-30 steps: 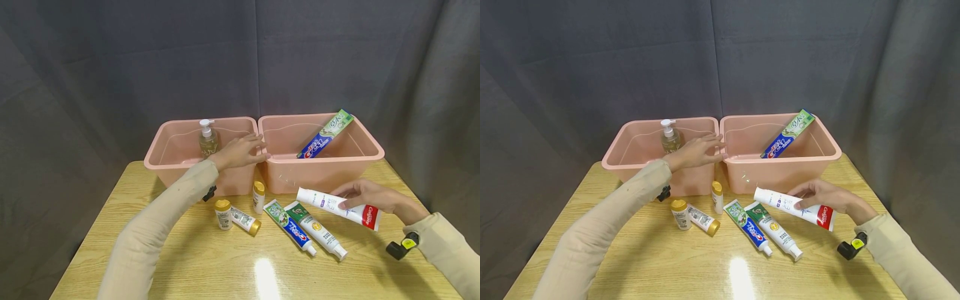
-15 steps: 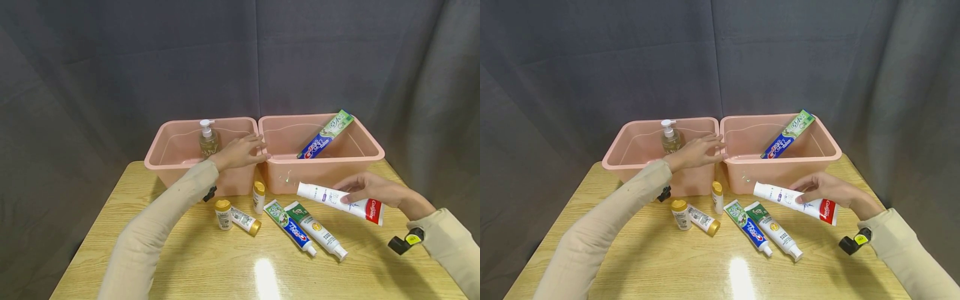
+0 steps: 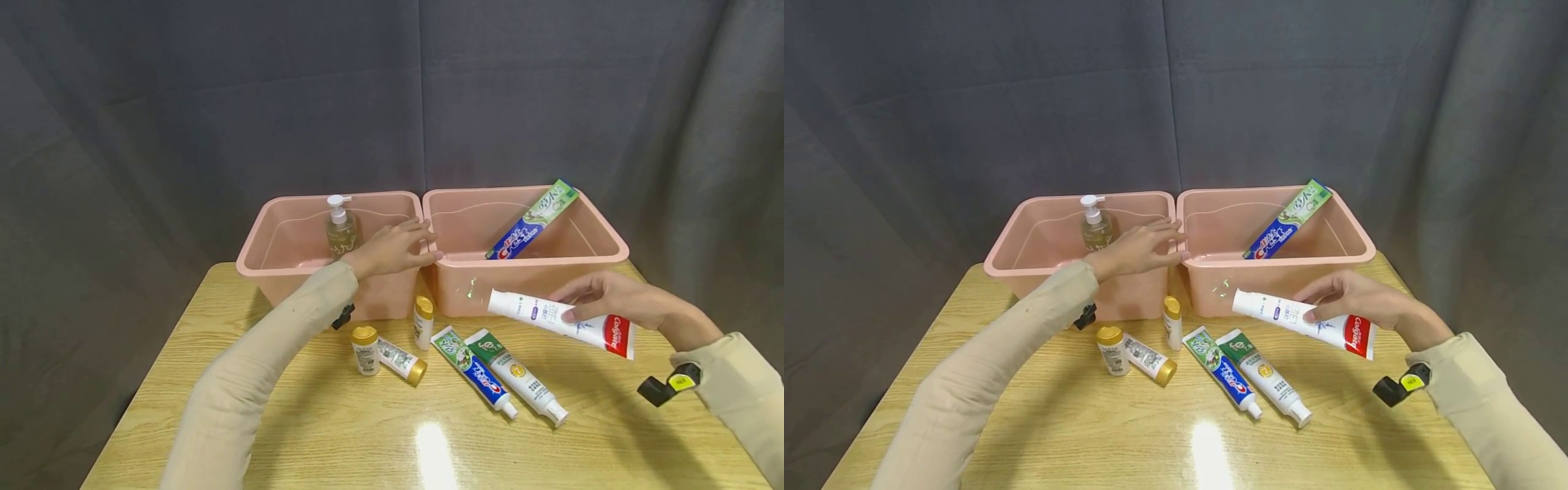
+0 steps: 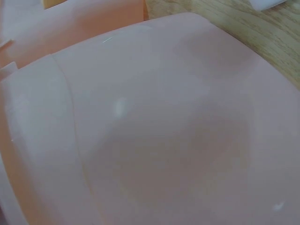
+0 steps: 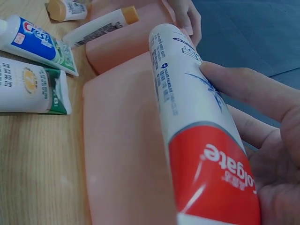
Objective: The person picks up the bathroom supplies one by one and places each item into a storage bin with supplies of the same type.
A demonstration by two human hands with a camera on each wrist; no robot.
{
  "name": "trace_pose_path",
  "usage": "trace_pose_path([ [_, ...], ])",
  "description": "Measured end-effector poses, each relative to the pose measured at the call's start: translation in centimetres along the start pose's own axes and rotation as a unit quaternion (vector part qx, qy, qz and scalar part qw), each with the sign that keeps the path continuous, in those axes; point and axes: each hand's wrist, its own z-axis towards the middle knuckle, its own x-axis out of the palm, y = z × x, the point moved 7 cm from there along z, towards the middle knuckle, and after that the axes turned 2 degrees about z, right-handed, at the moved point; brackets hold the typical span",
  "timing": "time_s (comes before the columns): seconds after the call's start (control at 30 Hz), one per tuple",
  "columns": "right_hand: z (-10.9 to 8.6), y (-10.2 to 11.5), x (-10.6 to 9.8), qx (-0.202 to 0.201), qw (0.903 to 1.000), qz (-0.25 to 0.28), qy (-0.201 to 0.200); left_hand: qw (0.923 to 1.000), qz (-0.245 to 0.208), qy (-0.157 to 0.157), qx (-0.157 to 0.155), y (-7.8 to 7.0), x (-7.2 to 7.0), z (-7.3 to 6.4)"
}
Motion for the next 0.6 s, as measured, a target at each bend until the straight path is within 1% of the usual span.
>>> trace_pose_path([
  [0.27, -0.3, 1.0, -1.0, 0.002, 0.9998, -0.018, -0.011, 0.9999, -0.013, 0.003, -0.006, 0.1, 0.2, 0.0],
  [0.47, -0.1, 1.8, -1.6, 0.003, 0.9999, -0.016, 0.000, 0.9999, -0.016, -0.003, -0.004, 0.2, 0.2, 0.0],
  [0.6, 0.0, 2.4, -2.1, 0.009, 0.9998, -0.017, -0.004, 0.9999, -0.014, -0.001, -0.006, 0.3, 0.3, 0.1],
])
